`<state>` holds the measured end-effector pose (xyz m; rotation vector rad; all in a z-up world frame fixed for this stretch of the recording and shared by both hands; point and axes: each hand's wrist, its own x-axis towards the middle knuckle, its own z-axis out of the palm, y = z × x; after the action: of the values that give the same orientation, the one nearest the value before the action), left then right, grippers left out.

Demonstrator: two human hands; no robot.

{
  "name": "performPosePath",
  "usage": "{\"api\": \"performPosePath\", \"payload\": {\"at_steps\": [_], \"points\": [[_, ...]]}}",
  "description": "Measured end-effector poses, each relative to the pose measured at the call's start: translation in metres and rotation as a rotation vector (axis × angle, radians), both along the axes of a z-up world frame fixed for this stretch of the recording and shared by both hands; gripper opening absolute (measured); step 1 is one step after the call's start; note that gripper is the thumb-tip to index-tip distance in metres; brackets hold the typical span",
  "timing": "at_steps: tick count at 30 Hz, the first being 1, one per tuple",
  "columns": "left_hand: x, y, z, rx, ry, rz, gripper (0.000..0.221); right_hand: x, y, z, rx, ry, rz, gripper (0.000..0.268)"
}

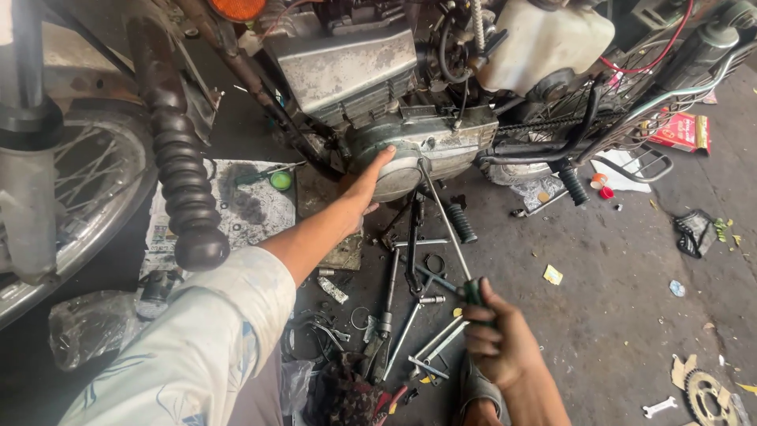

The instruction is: The person kneels beside a red Yamaha motorcycle and works on its engine. They remove the round engine side cover, set it down, then use wrenches and a socket tool to loosen and tighten fasteners on the engine case, handling bolts and gaskets laid out on newspaper on the floor.

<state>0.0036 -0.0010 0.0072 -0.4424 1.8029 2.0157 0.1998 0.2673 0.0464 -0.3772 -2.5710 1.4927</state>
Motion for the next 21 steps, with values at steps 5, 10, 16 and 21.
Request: {"api": "performPosePath", "payload": {"at_steps": [5, 10, 16, 21], "points": [[0.003, -0.001, 0.0, 0.008, 0.011, 0.006, 0.126, -0.012, 0.02, 0.024, -0.934, -0.283, 0.239, 0.042], [0.006, 0.001, 0.006, -0.003, 0.018, -0.022, 0.124, -0.014, 0.007, 0.028, -0.191, -0.063, 0.021, 0.041], [0.002, 0.0, 0.01, -0.058, -0.004, -0.042, 0.125, -0.026, 0.045, -0.072, -0.643, -0.396, -0.091, 0.038], [0.006, 0.001, 0.01, -0.068, 0.001, -0.034, 0.125, -0.005, 0.011, -0.013, -0.877, -0.286, -0.076, 0.024]]}}
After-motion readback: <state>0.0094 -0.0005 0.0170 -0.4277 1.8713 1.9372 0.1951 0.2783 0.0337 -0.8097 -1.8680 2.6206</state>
